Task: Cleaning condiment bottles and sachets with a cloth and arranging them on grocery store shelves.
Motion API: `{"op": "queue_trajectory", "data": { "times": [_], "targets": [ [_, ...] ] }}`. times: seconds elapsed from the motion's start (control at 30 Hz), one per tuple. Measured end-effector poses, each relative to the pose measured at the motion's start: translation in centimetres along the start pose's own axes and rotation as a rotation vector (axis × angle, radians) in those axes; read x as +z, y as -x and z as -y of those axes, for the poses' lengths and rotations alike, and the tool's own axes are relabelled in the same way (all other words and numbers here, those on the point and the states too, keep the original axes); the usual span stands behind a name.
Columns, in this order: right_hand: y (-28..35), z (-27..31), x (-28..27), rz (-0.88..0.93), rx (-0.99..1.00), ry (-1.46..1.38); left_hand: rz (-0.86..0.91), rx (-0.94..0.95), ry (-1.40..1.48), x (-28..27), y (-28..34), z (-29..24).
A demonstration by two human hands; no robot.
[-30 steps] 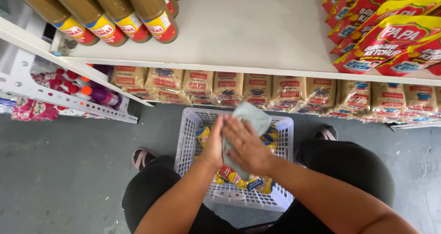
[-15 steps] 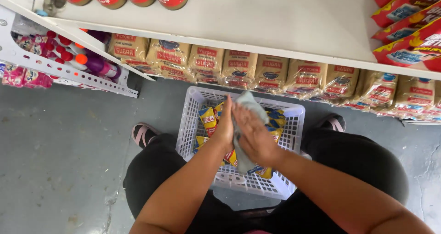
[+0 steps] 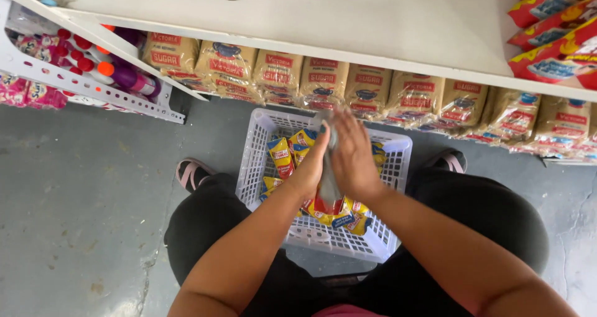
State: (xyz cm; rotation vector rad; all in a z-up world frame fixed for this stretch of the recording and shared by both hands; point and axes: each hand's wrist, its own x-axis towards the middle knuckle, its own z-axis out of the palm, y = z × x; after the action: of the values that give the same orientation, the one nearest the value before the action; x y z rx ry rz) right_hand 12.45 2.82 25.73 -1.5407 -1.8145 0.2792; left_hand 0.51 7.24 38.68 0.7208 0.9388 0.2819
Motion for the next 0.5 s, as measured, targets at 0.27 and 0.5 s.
{"op": "queue_trajectory", "data": {
  "times": [0.27, 0.5],
  "targets": [
    [-1.9, -2.3, -4.8, -0.239, 0.682, -0.625, 0.047, 0.106, -0.228, -6.3, -9.2, 9.5],
    [-1.1, -1.1, -2.7, -0.169, 0.742, -0.831, -0.373, 0.760, -0.246, -4.2, -7.5, 7.0]
  ]
}}
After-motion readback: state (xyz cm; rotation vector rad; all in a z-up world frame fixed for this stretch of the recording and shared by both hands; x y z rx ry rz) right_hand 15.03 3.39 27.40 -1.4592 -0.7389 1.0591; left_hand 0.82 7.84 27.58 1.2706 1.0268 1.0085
